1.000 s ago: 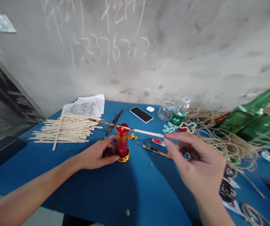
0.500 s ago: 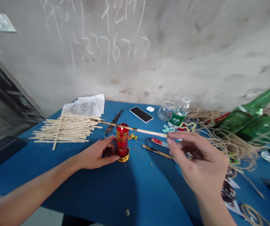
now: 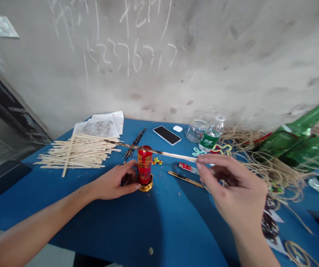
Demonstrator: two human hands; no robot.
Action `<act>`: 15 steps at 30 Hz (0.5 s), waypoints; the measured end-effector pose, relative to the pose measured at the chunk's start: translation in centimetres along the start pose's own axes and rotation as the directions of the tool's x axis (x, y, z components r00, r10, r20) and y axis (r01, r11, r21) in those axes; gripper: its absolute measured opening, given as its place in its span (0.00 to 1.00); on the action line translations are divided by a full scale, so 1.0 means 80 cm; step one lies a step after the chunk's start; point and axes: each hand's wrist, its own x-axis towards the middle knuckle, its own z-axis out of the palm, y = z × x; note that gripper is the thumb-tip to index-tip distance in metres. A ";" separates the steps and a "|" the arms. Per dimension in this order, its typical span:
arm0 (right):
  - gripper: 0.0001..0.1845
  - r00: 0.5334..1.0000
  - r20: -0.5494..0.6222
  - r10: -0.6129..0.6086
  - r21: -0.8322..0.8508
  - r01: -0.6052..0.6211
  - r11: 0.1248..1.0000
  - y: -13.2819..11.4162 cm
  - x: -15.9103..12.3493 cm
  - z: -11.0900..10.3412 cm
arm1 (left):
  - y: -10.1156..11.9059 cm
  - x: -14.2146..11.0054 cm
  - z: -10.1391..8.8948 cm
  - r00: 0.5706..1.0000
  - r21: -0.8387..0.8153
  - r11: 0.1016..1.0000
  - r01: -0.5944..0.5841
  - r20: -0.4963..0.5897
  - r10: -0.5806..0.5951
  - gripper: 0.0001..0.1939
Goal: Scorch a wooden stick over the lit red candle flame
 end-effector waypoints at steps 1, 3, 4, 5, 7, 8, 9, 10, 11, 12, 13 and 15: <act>0.06 1.000 0.001 0.003 -0.004 -0.003 1.000 0.000 0.000 0.000 | 0.000 0.000 0.000 1.000 -0.003 1.000 -0.002 -0.002 0.002 0.20; 0.06 1.000 -0.003 -0.001 -0.010 0.001 1.000 0.001 0.000 -0.001 | 0.000 0.000 0.000 1.000 -0.009 1.000 -0.002 -0.004 0.002 0.20; 0.06 1.000 -0.002 -0.002 -0.014 0.002 1.000 0.001 0.000 -0.001 | 0.000 0.000 0.000 1.000 -0.011 1.000 -0.001 -0.004 0.001 0.20; 0.07 1.000 -0.003 0.002 -0.018 -0.002 1.000 0.000 0.000 -0.002 | 0.000 0.000 0.000 1.000 -0.013 1.000 0.001 -0.002 -0.001 0.20; 0.07 1.000 -0.003 0.011 -0.026 -0.011 1.000 0.000 0.000 -0.001 | 0.000 0.000 0.000 1.000 -0.015 1.000 0.004 0.001 -0.004 0.20; 0.07 1.000 -0.004 0.014 -0.030 -0.014 0.999 0.000 0.001 -0.001 | 0.000 0.000 0.001 1.000 -0.016 1.000 0.004 0.003 -0.004 0.20; 0.07 1.000 0.002 0.011 -0.027 -0.011 1.000 0.000 0.001 0.000 | 0.000 -0.001 0.001 1.000 -0.015 1.000 0.005 0.006 -0.005 0.20; 0.07 1.000 0.009 0.014 -0.031 -0.014 0.999 0.000 0.001 0.001 | 0.000 -0.001 0.001 1.000 -0.013 1.000 0.006 0.006 -0.006 0.20; 0.06 1.000 0.008 0.006 -0.030 -0.006 1.000 0.000 0.001 0.001 | 0.000 -0.001 0.001 1.000 -0.011 1.000 0.004 0.003 -0.004 0.20; 0.06 1.000 0.011 0.008 -0.035 -0.007 0.999 0.001 0.001 0.002 | 0.000 -0.001 0.001 1.000 -0.012 1.000 0.002 0.000 -0.002 0.20; 0.06 1.000 0.013 0.012 -0.040 -0.011 0.999 0.002 0.001 0.002 | 0.000 -0.001 0.001 1.000 -0.013 1.000 0.000 -0.003 0.000 0.20; 0.06 1.000 0.017 0.019 -0.045 -0.019 0.999 0.003 0.001 0.001 | 0.000 -0.001 0.001 1.000 -0.016 1.000 -0.004 -0.009 0.004 0.20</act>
